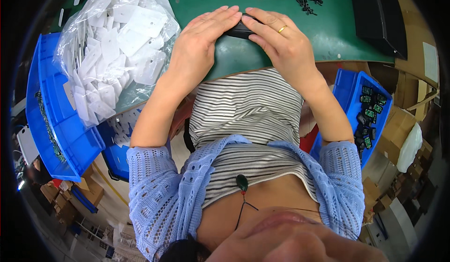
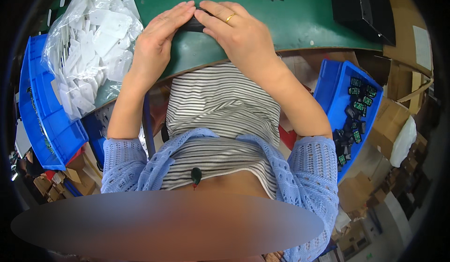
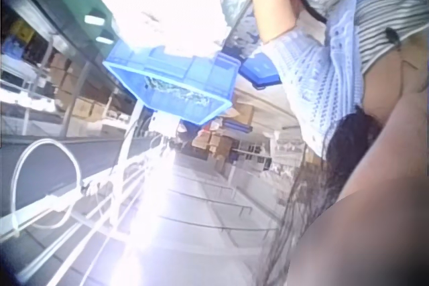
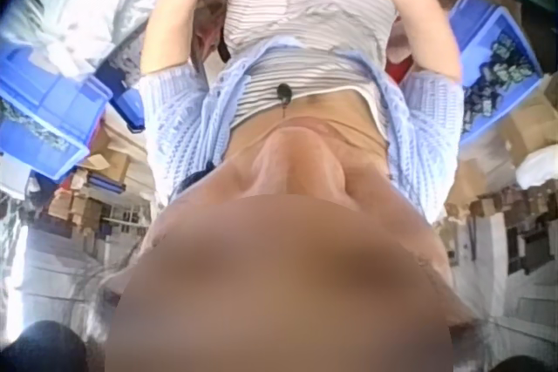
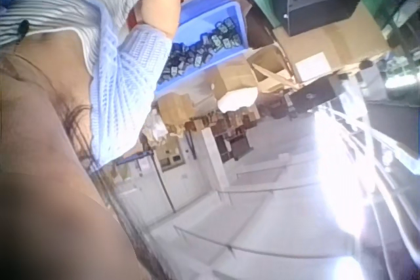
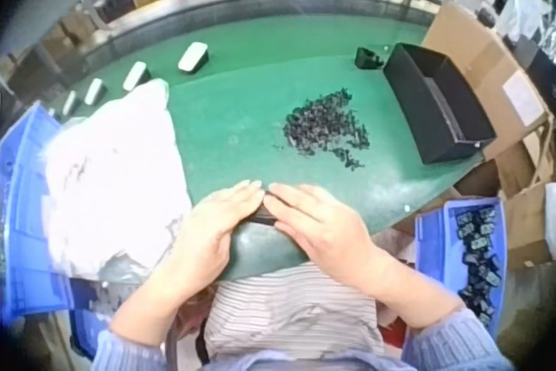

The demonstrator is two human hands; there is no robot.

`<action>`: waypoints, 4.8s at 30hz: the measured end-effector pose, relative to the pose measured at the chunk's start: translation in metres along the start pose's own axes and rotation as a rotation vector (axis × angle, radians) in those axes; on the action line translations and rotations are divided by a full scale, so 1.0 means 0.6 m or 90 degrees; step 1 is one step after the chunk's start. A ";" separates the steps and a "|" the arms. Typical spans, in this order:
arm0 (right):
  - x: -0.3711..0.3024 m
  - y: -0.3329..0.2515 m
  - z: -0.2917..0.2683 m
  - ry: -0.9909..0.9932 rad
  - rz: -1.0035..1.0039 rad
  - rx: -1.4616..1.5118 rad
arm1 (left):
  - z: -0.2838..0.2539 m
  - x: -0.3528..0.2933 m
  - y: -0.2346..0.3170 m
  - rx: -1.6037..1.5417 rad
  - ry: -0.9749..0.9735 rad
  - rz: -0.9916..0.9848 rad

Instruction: Assemble small plastic electronic components by hand at a workbench.

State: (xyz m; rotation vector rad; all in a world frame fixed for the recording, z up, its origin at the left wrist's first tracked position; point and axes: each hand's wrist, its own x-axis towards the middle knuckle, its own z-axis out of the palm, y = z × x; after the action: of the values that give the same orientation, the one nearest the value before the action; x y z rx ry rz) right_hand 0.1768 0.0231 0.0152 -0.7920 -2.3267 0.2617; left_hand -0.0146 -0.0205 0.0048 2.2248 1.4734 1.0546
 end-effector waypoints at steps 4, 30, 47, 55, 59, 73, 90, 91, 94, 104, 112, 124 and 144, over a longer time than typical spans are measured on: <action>-0.006 -0.001 0.005 0.017 -0.004 -0.022 | -0.005 -0.006 0.009 0.128 -0.029 0.051; 0.038 0.105 -0.008 0.286 0.182 0.009 | 0.027 0.461 -0.372 -0.363 0.051 -0.478; 0.034 0.112 0.004 0.152 0.136 -0.146 | -0.084 0.101 -0.013 0.372 -0.046 0.110; 0.031 0.116 0.000 0.223 0.118 -0.171 | -0.242 -0.088 -0.114 0.425 0.147 -0.239; 0.028 0.113 0.000 0.213 0.186 -0.099 | -0.240 -0.071 -0.155 0.411 0.172 -0.152; 0.028 0.107 -0.004 0.277 0.203 0.039 | -0.227 -0.032 -0.139 0.023 0.016 -0.432; 0.085 0.003 -0.012 0.174 0.288 0.793 | -0.057 0.086 0.039 -0.286 0.157 -0.188; 0.084 0.005 -0.009 0.178 0.293 0.790 | -0.047 0.089 0.042 -0.257 0.132 -0.152; 0.081 0.009 0.005 0.205 0.249 0.700 | -0.030 0.088 0.038 -0.223 0.136 -0.135; 0.076 0.015 0.026 0.218 0.083 0.270 | -0.010 0.085 0.007 -0.102 0.158 -0.047; 0.069 0.028 0.011 0.198 -0.111 0.026 | -0.017 0.075 0.021 -0.528 -0.002 -0.383; 0.048 0.010 0.024 0.236 0.189 0.202 | -0.009 0.068 0.014 -0.682 0.032 -0.397; 0.039 0.002 0.024 0.237 0.317 0.346 | -0.008 0.056 0.016 -0.674 0.019 -0.292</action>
State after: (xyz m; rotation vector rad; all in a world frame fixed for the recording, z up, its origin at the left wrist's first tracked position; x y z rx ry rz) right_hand 0.1537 0.0385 0.0160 -1.0160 -1.5731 0.8435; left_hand -0.0042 0.0043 0.0279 1.0815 0.9683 1.2698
